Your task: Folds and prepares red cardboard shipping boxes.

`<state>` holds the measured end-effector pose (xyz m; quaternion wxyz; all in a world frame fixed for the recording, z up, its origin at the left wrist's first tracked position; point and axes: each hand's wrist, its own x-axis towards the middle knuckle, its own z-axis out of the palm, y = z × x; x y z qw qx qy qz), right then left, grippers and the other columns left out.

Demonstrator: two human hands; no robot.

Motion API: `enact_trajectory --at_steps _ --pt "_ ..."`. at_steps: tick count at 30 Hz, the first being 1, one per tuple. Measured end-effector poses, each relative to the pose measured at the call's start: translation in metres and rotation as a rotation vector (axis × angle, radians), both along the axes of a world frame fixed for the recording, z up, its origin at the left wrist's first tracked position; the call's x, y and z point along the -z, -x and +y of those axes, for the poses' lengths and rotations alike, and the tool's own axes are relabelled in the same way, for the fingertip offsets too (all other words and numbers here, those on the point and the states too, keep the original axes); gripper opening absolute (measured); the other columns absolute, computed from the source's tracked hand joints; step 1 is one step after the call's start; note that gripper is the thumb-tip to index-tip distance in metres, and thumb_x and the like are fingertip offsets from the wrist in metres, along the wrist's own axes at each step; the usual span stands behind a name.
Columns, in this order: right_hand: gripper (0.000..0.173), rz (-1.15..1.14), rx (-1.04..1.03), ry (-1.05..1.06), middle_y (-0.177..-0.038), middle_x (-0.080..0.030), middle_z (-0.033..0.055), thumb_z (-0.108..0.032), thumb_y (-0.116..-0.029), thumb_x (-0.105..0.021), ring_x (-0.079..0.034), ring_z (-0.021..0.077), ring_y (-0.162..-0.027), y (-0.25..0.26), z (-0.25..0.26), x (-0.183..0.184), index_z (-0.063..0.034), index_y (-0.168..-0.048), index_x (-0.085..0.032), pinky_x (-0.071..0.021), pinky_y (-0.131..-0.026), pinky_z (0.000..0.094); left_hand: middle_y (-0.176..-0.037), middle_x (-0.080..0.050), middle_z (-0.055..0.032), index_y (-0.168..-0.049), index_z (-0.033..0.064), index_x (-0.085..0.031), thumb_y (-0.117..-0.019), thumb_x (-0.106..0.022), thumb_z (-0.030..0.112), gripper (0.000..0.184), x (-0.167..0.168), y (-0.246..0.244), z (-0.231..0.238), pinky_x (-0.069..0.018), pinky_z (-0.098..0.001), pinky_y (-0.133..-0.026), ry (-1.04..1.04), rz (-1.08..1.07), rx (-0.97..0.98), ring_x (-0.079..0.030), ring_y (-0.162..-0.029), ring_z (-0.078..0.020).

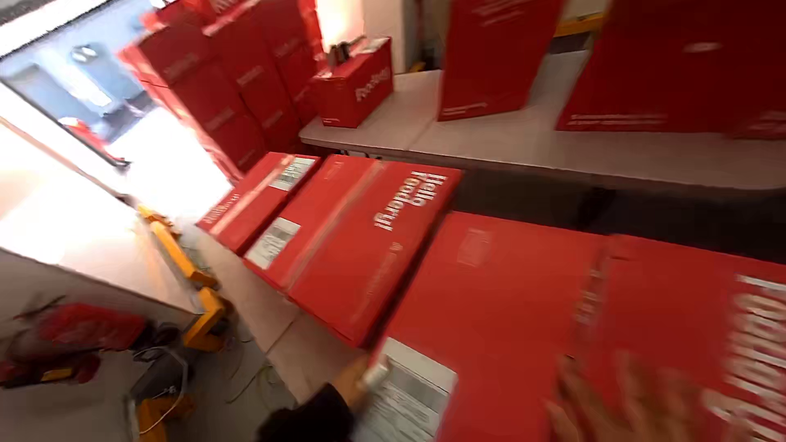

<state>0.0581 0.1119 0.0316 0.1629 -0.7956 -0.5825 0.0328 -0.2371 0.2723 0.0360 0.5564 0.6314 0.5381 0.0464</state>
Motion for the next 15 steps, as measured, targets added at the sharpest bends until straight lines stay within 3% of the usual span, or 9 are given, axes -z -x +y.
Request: enact_trajectory --at_steps 2,5,7,9,10,12,15 --pt "0.062 -0.090 0.085 -0.075 -0.159 -0.038 0.0278 -0.060 -0.1030 -0.031 -0.029 0.0587 -0.146 0.002 -0.004 0.011 -0.0278 -0.151 -0.054 -0.0160 -0.107 0.0858 -0.114 -0.070 -0.0123 -0.134 -0.0057 -0.055 -0.1107 -0.033 0.025 0.044 0.016 -0.018 0.007 -0.0555 -0.0325 -0.094 0.119 -0.208 -0.148 -0.067 -0.104 -0.0113" --pt "0.063 -0.126 0.163 -0.151 -0.157 -0.045 0.0205 -0.062 -0.1025 -0.026 -0.035 0.0527 -0.146 0.000 0.003 0.021 -0.0312 -0.146 -0.059 -0.0186 -0.109 0.0837 -0.090 -0.074 0.0016 -0.119 0.0035 -0.057 -0.1079 -0.026 0.044 0.053 0.015 -0.043 0.010 -0.0605 -0.0274 -0.078 0.151 -0.283 -0.349 -0.071 -0.085 -0.0036" --pt "0.067 -0.084 0.175 -0.157 -0.159 -0.045 0.0180 -0.068 -0.1015 -0.024 -0.034 0.0501 -0.148 -0.002 0.000 0.020 -0.0321 -0.149 -0.056 -0.0180 -0.110 0.0832 -0.094 -0.073 0.0014 -0.124 0.0030 -0.055 -0.1088 -0.022 0.046 0.056 0.004 -0.049 0.000 -0.0598 -0.0269 -0.080 0.095 -0.192 -0.362 -0.070 -0.089 -0.0022" --pt "0.070 -0.033 0.181 -0.148 -0.160 -0.042 0.0172 -0.071 -0.1001 -0.025 -0.032 0.0496 -0.149 -0.003 -0.006 0.016 -0.0331 -0.153 -0.051 -0.0166 -0.110 0.0834 -0.109 -0.070 -0.0015 -0.137 -0.0025 -0.048 -0.1090 -0.021 0.046 0.062 -0.004 -0.045 -0.010 -0.0566 -0.0257 -0.089 0.012 -0.113 -0.278 -0.066 -0.100 0.0006" --pt "0.069 -0.019 0.185 -0.138 -0.161 -0.041 0.0176 -0.071 -0.0996 -0.027 -0.032 0.0500 -0.149 -0.006 -0.006 0.014 -0.0346 -0.154 -0.048 -0.0167 -0.110 0.0835 -0.108 -0.071 -0.0012 -0.136 -0.0051 -0.048 -0.1084 -0.024 0.049 0.065 -0.002 -0.044 -0.009 -0.0567 -0.0260 -0.089 -0.037 -0.113 -0.239 -0.066 -0.100 0.0010" --pt "0.064 -0.010 0.187 -0.089 -0.162 -0.040 0.0170 -0.068 -0.0980 -0.033 -0.031 0.0500 -0.149 -0.010 -0.009 0.012 -0.0405 -0.155 -0.045 -0.0159 -0.110 0.0826 -0.100 -0.073 0.0055 -0.128 -0.0039 -0.050 -0.0999 -0.043 0.064 0.074 0.011 -0.043 -0.007 -0.0578 -0.0256 -0.087 -0.066 -0.171 -0.164 -0.068 -0.095 0.0014" --pt "0.058 0.014 0.166 -0.031 -0.164 -0.037 0.0156 -0.063 -0.0957 -0.041 -0.027 0.0515 -0.150 -0.007 -0.003 0.010 -0.0447 -0.150 -0.051 -0.0138 -0.110 0.0833 -0.091 -0.071 0.0089 -0.121 -0.0035 -0.053 -0.0948 -0.055 0.054 0.063 0.012 -0.047 -0.003 -0.0595 -0.0244 -0.082 -0.154 -0.064 -0.056 -0.069 -0.084 0.0026"
